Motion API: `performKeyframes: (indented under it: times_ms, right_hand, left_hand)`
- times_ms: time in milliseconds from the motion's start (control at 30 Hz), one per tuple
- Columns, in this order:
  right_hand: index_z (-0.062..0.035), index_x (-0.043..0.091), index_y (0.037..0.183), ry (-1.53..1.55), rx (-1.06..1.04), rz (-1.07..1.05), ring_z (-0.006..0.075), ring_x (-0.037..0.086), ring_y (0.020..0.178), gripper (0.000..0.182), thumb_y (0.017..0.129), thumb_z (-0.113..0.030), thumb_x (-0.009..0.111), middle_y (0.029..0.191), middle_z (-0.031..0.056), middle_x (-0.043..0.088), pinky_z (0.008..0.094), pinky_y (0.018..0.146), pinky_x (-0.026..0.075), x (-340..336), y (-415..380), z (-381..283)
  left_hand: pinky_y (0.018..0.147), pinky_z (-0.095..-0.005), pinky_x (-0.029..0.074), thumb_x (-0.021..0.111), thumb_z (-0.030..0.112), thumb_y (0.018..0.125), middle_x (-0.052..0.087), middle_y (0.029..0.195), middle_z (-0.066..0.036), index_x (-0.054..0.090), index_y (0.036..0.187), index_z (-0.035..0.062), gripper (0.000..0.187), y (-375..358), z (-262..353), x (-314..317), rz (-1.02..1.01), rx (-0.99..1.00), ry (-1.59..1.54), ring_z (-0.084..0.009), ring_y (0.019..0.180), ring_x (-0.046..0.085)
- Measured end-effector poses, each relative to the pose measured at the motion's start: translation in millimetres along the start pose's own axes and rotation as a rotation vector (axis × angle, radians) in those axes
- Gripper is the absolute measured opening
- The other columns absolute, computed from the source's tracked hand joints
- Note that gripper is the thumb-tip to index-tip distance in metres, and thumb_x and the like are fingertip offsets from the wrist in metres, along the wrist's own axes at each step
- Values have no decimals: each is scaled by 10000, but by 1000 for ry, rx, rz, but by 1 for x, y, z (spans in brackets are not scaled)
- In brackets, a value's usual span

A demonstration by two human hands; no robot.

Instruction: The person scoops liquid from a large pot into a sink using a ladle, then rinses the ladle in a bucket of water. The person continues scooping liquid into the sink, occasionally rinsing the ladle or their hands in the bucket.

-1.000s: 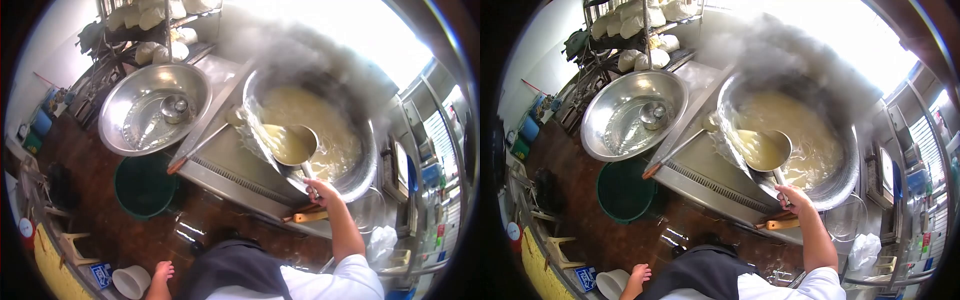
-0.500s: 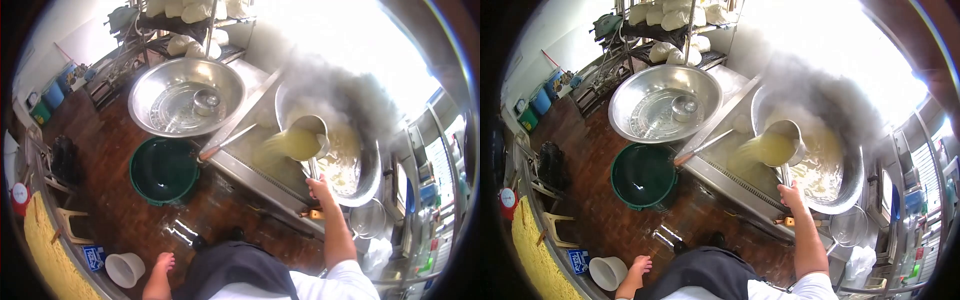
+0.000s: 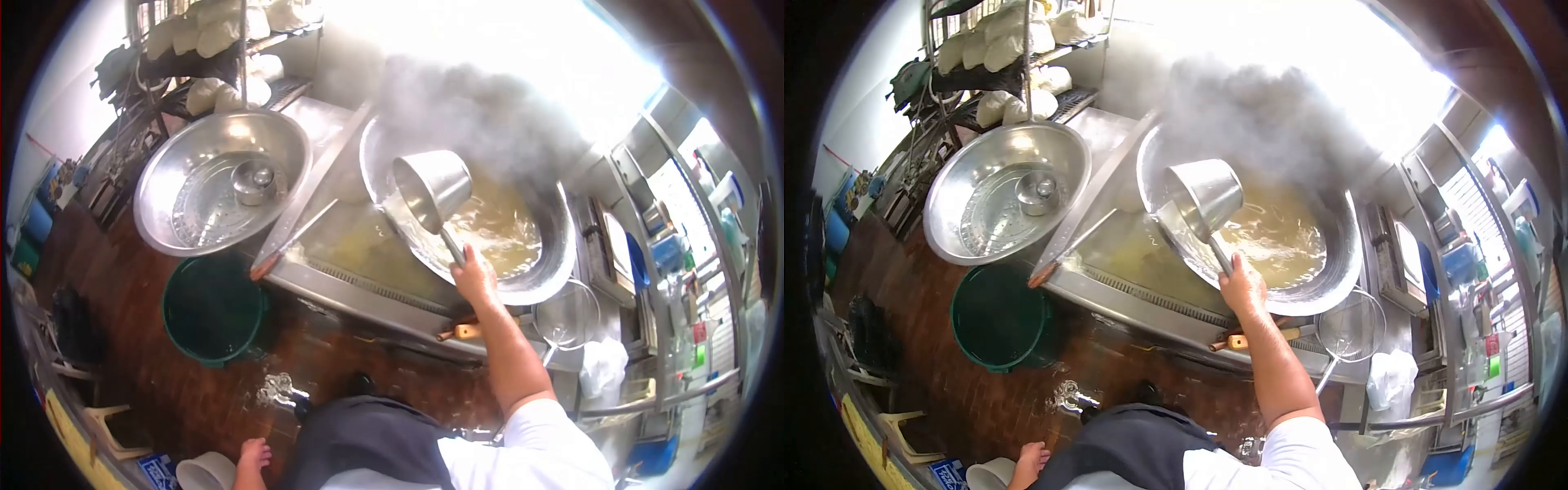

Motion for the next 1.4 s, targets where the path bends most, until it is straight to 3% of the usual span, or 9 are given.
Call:
performKeyframes:
  times_ms: [133,300,500,633,833,1033,1067,1133,1400]
  right_hand:
    - [-101,525,1154,12,226,-25,374,581,988,433,768,-285,597,1051,189,617,439,867,454,3,28,89]
    - [-93,587,1020,-139,406,22,344,616,958,295,740,-186,594,1009,160,647,436,824,488,-1,65,236]
    - [-42,605,1007,-266,599,-150,300,650,916,267,759,-141,593,952,172,663,409,774,509,6,75,294]
    - [13,614,832,-60,557,-572,198,622,592,179,783,-156,650,672,115,621,363,497,484,62,82,261]
    - [-74,518,648,577,630,-837,113,491,481,197,791,-129,642,561,14,502,266,451,422,81,77,178]
    - [-134,524,829,924,632,-837,60,438,500,133,792,-148,651,619,-48,471,248,478,377,62,33,113]
    - [-128,537,862,974,612,-815,57,432,489,136,790,-144,652,619,-48,471,238,466,368,55,25,99]
    - [-104,565,942,1115,561,-787,53,416,450,178,788,-131,650,620,-47,471,212,412,331,42,12,70]
    - [-86,539,906,940,291,-570,67,429,422,163,788,-127,644,622,-19,493,214,362,325,17,-4,-17]
  left_hand:
    - [509,-352,440,556,269,866,578,802,-46,535,1104,121,281,-28,53,24,52,103,-52,-170,608,543]
    - [497,-293,431,559,252,861,575,788,-20,555,1073,114,253,-70,98,48,112,162,-32,-137,619,540]
    - [525,-313,447,557,263,866,586,841,-28,540,1101,119,276,-67,82,63,102,109,-23,-149,655,549]
    - [558,-339,461,560,272,866,591,855,-36,536,1108,126,284,-63,62,75,108,46,-17,-166,684,559]
    - [573,-363,464,572,274,864,600,871,-49,536,1107,124,287,-53,42,80,88,28,-64,-176,680,565]
    - [556,-341,450,580,267,864,601,847,-41,554,1068,115,256,-53,37,61,93,40,-35,-161,664,556]
    - [696,-432,484,548,279,881,605,952,-71,506,1136,114,306,-49,36,56,67,48,-2,-236,836,592]
    - [696,-428,484,549,279,880,607,952,-72,510,1132,114,304,-50,40,45,79,70,-17,-232,835,593]
    - [648,-377,474,575,284,869,616,910,-53,563,1084,107,279,-49,40,21,106,114,-61,-193,763,583]
Point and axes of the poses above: each hand's wrist, its own y-axis towards the middle knuckle, its own x-axis out of the palm, z = x × y, the point moved 6 cm from there along y, towards the middle knuckle
